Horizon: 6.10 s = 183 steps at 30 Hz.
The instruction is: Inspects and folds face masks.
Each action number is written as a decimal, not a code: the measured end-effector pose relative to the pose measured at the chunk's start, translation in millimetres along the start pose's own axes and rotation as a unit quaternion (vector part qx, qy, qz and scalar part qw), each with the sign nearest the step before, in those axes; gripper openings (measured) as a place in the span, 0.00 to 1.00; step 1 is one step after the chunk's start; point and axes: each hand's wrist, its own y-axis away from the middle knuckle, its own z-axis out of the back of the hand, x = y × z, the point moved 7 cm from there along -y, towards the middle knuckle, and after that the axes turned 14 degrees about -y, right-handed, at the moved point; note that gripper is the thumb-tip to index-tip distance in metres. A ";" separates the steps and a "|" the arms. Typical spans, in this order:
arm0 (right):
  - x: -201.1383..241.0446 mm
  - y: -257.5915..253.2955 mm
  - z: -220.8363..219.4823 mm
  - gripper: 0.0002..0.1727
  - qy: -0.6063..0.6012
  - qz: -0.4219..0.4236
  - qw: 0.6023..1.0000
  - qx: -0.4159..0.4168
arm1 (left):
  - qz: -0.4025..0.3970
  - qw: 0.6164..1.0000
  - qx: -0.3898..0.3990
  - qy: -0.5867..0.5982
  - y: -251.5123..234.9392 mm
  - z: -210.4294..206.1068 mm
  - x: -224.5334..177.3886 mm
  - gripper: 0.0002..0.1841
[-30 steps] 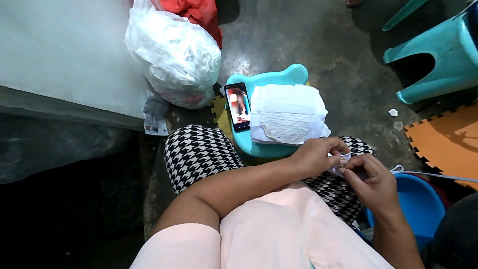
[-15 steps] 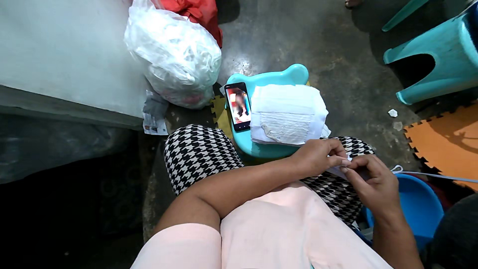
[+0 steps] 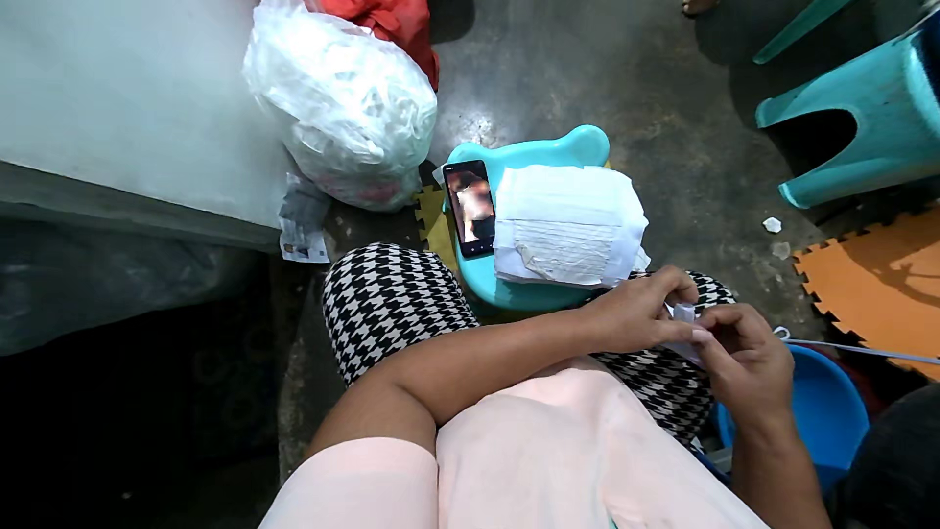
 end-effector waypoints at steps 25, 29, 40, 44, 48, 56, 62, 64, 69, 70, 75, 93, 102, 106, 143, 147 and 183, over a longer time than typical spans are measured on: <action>-1.4 -2.1 2.7 0.04 -0.087 0.018 0.996 -0.001 | -0.003 1.000 0.004 0.021 -5.5 -0.1 -0.5 0.10; -3.1 -1.8 5.1 0.04 -0.085 0.020 0.996 -0.005 | 0.012 0.999 0.005 0.029 -6.2 0.9 0.7 0.13; 1.0 -3.0 5.7 0.04 -0.095 0.024 0.995 -0.004 | 0.011 1.000 0.010 0.020 -5.5 1.0 1.3 0.11; 2.3 -3.4 4.9 0.05 -0.093 0.022 0.995 0.006 | 0.018 0.999 -0.020 0.030 -6.2 5.1 3.8 0.13; 2.0 -2.9 4.6 0.04 -0.084 0.023 0.996 0.014 | 0.037 0.997 -0.057 0.025 -7.2 9.3 6.3 0.13; 2.5 -3.6 4.1 0.04 -0.079 0.030 0.996 0.022 | 0.039 0.997 -0.065 0.019 -7.8 10.7 4.3 0.14; 1.8 -3.7 2.6 0.04 -0.060 0.030 0.998 0.019 | 0.036 0.992 -0.035 0.116 -8.0 3.1 0.4 0.13; 2.3 -3.7 3.0 0.05 -0.054 0.032 0.998 0.010 | 0.035 0.991 -0.033 0.128 -7.6 2.0 -1.1 0.13; 4.6 -3.7 3.0 0.05 -0.025 0.040 0.999 0.001 | 0.047 0.993 -0.024 0.103 -8.9 3.2 -1.7 0.13; 5.0 -3.7 2.9 0.05 -0.018 0.042 0.999 0.000 | 0.051 0.994 -0.024 0.092 -9.0 4.1 -1.7 0.13; 7.1 -3.9 3.7 0.05 -0.005 0.048 0.999 -0.001 | 0.054 0.997 -0.036 0.046 -8.0 7.9 -1.5 0.15; 7.4 -5.4 3.0 0.06 0.010 0.037 0.999 0.008 | 0.061 0.990 -0.012 0.126 -7.9 2.5 5.0 0.13; 15.3 -5.1 4.9 0.07 0.055 0.056 0.997 0.022 | 0.105 0.989 -0.058 0.089 -5.9 11.6 13.5 0.11; 15.4 -4.8 9.9 0.05 0.022 0.055 0.998 0.023 | 0.116 0.988 -0.049 0.090 -4.7 9.2 14.9 0.12; 29.7 -3.6 39.1 0.11 0.019 0.003 0.999 0.039 | -0.073 0.996 0.018 -0.042 -22.1 -5.4 -36.9 0.16; 27.8 -1.4 47.3 0.17 0.163 -0.050 0.984 0.051 | -0.079 0.991 0.023 -0.106 -23.6 -10.5 -37.8 0.12; 33.3 -2.8 36.0 0.08 -0.075 -0.056 0.991 0.095 | -0.082 0.997 -0.007 0.006 -17.4 -8.9 -36.5 0.13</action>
